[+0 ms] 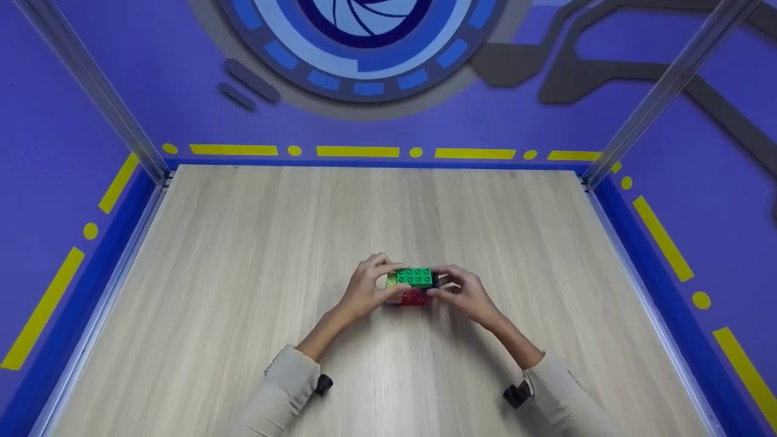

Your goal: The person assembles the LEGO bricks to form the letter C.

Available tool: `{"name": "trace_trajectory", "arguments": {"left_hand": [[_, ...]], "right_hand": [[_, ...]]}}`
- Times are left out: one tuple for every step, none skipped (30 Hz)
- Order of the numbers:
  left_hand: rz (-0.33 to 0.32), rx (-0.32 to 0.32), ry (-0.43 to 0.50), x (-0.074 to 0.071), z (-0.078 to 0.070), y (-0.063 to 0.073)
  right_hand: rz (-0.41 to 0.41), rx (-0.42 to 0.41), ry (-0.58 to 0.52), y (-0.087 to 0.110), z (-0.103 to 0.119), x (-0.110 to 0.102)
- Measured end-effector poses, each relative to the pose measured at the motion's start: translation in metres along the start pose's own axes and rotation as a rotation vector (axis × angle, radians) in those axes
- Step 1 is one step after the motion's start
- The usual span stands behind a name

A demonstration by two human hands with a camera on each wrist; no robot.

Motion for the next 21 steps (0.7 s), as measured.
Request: {"name": "trace_trajectory", "arguments": {"left_hand": [[-0.002, -0.002, 0.000, 0.000, 0.000, 0.000], [-0.005, -0.004, 0.001, -0.001, 0.000, 0.001], [-0.006, -0.007, 0.002, -0.001, 0.001, 0.001], [-0.007, -0.008, 0.002, -0.001, 0.001, 0.001], [-0.006, -0.009, 0.004, -0.002, 0.001, 0.001], [-0.004, -0.009, 0.004, -0.002, 0.001, 0.001], [-0.001, -0.008, 0.000, -0.002, 0.000, 0.000], [0.005, -0.011, 0.001, -0.001, 0.000, 0.000], [0.012, -0.014, -0.001, -0.001, 0.000, 0.000], [0.016, -0.015, -0.006, -0.001, 0.000, -0.001], [0.022, -0.017, -0.010, 0.000, 0.000, -0.001], [0.026, -0.019, -0.016, 0.000, -0.001, -0.002], [0.029, -0.021, -0.023, 0.000, -0.001, -0.002], [0.034, -0.025, -0.029, -0.001, -0.002, -0.003], [0.037, -0.022, -0.040, -0.001, -0.003, -0.003], [0.039, -0.018, -0.052, -0.001, -0.004, -0.004], [0.043, -0.016, -0.063, -0.002, -0.005, -0.004], [0.045, -0.013, -0.073, -0.002, -0.006, -0.005], [0.048, -0.012, -0.082, -0.002, -0.007, -0.005], [0.052, -0.012, -0.089, -0.003, -0.007, -0.005], [0.055, -0.013, -0.092, -0.003, -0.008, -0.006]], "right_hand": [[0.003, 0.004, -0.013, -0.001, -0.001, 0.000], [0.008, 0.009, -0.026, -0.001, -0.001, 0.001], [0.013, 0.012, -0.036, -0.002, -0.002, 0.001], [0.014, 0.019, -0.046, -0.002, -0.002, 0.002], [0.016, 0.026, -0.055, -0.002, -0.002, 0.002], [0.015, 0.035, -0.066, -0.002, -0.003, 0.003], [0.015, 0.047, -0.079, -0.002, -0.003, 0.003], [0.014, 0.060, -0.095, -0.002, -0.004, 0.003], [0.014, 0.072, -0.107, -0.002, -0.005, 0.003], [0.014, 0.085, -0.125, -0.001, -0.007, 0.003], [0.015, 0.097, -0.142, -0.001, -0.008, 0.003], [0.017, 0.107, -0.162, -0.001, -0.009, 0.003], [0.021, 0.115, -0.183, -0.001, -0.010, 0.003], [0.023, 0.119, -0.202, -0.001, -0.011, 0.003], [0.025, 0.121, -0.219, -0.001, -0.012, 0.003], [0.026, 0.122, -0.238, -0.001, -0.013, 0.003], [0.028, 0.122, -0.253, -0.002, -0.014, 0.003], [0.030, 0.119, -0.264, -0.002, -0.014, 0.004], [0.030, 0.118, -0.272, -0.002, -0.014, 0.004], [0.028, 0.118, -0.279, -0.002, -0.015, 0.004], [0.025, 0.118, -0.287, -0.002, -0.015, 0.004]]}}
Point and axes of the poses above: each hand's wrist, its own y-axis away from the middle knuckle, its own x-axis out of the palm, z = x × y, the point moved 7 cm from there along -y, towards the middle knuckle, and after that the axes turned 8 degrees about y, right-handed, at the moved point
